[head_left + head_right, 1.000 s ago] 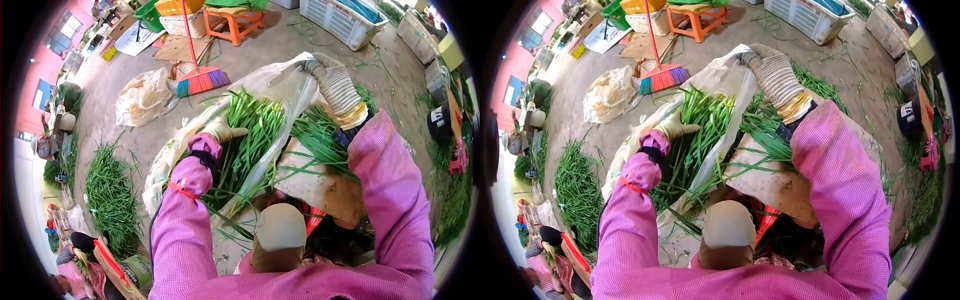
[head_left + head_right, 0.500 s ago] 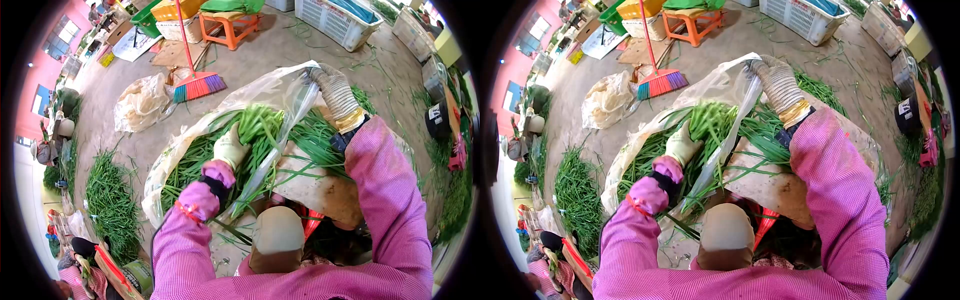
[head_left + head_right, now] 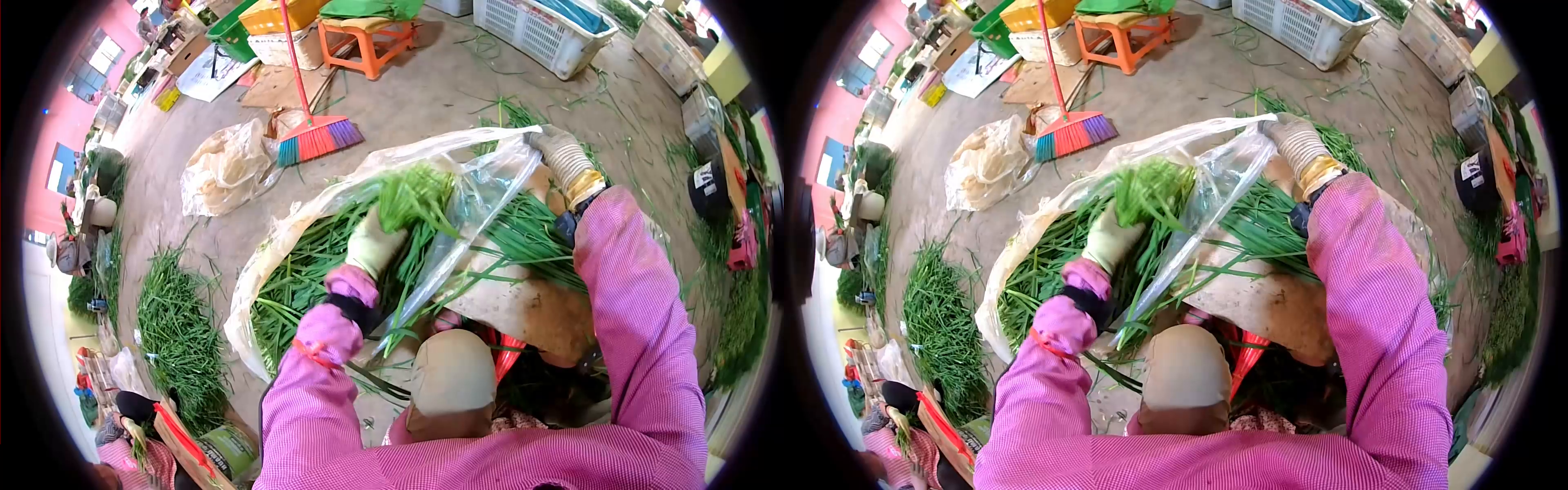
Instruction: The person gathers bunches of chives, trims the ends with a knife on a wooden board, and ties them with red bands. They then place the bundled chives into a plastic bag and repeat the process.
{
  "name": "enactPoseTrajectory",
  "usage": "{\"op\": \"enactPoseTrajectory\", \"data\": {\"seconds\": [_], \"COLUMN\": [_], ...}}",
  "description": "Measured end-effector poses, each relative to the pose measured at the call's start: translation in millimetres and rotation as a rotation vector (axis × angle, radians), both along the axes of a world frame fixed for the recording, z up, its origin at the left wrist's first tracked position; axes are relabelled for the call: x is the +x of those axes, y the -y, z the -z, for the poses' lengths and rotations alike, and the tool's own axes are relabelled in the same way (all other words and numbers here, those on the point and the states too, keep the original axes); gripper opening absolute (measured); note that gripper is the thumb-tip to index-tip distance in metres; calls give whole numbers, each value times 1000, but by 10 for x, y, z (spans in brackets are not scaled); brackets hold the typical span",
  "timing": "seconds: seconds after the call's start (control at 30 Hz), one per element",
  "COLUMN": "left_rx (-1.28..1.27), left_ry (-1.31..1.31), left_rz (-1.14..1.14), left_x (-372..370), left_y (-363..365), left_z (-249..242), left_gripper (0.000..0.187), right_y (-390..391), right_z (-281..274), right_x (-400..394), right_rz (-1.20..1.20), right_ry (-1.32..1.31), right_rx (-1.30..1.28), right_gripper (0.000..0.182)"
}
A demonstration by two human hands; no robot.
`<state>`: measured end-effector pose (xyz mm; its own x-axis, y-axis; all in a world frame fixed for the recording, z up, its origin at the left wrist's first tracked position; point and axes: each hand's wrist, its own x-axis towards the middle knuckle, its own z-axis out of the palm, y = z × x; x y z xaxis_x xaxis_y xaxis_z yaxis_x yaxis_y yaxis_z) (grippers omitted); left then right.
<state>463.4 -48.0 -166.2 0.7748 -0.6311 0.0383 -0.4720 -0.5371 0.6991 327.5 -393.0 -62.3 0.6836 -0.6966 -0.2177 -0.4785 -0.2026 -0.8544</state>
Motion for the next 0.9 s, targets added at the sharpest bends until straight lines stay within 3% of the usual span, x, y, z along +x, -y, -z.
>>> {"op": "enactPoseTrajectory", "data": {"seconds": [0.07, 0.1, 0.17, 0.23, 0.27, 0.37, 0.4, 0.43, 0.5, 0.53, 0.57, 0.6, 0.67, 0.7, 0.73, 0.8, 0.83, 0.87, 0.9], "left_rx": [-256, -171, -248, -210, -175, -222, -316, -229, -108, -7, 14, 126, 316, 434, 436, 481, 757, 743, 665], "left_ry": [-614, -698, -817, -849, -819, -808, -823, -870, -699, -585, -439, -344, -232, -175, -176, 208, 94, 406, 510], "left_rz": [-79, -84, -48, -42, -42, 2, 46, -6, -56, -69, -51, -51, -150, -146, -144, -139, -259, -279, -238], "left_x": [435, 489, 688, 737, 755, 773, 791, 807, 800, 833, 1175, 1123, 1335, 1330, 1284, 1077, 844, 809, 692], "left_y": [-21, -12, -58, -26, -10, -18, -20, -28, -28, -23, -106, -80, -92, -67, -52, 5, 182, 159, 160], "left_z": [356, 27, 211, 224, 272, 316, 311, 227, 19, -96, 409, 129, 335, 292, 261, 119, -245, -78, -187], "left_gripper": [52, 45, 44, 43, 45, 47, 47, 49, 48, 51, 60, 62, 63, 75, 75, 92, 100, 93, 87], "right_y": [-336, -454, -900, -1256, -1460, -2015, -2028, -1885, -1605, -1432, -1265, -1338, -1421, -1462, -1453, -1422, -1419, -1364, -1290], "right_z": [-335, -505, -815, -973, -945, -668, -231, 84, 701, 920, 1116, 959, 1108, 1091, 1053, 915, 854, 929, 1067], "right_x": [-43, -20, -97, -119, -137, 48, 154, 316, 636, 599, 562, 598, 670, 681, 685, 690, 739, 768, 782], "right_rz": [-59, -38, -29, -157, -337, -594, -658, -819, -1260, -971, -606, 46, 55, 66, 68, -51, -19, -18, -162], "right_ry": [-84, -95, 226, 554, 546, 237, 159, -111, -563, -539, -417, -398, -293, -184, -184, -302, -413, -415, -365], "right_rx": [-378, -409, -597, -675, -612, 50, -145, -332, -784, -284, 149, 911, 904, 896, 898, 730, 747, 752, 343], "right_gripper": [41, 46, 40, 34, 31, 25, 26, 30, 40, 47, 55, 60, 63, 65, 65, 60, 54, 54, 50]}}
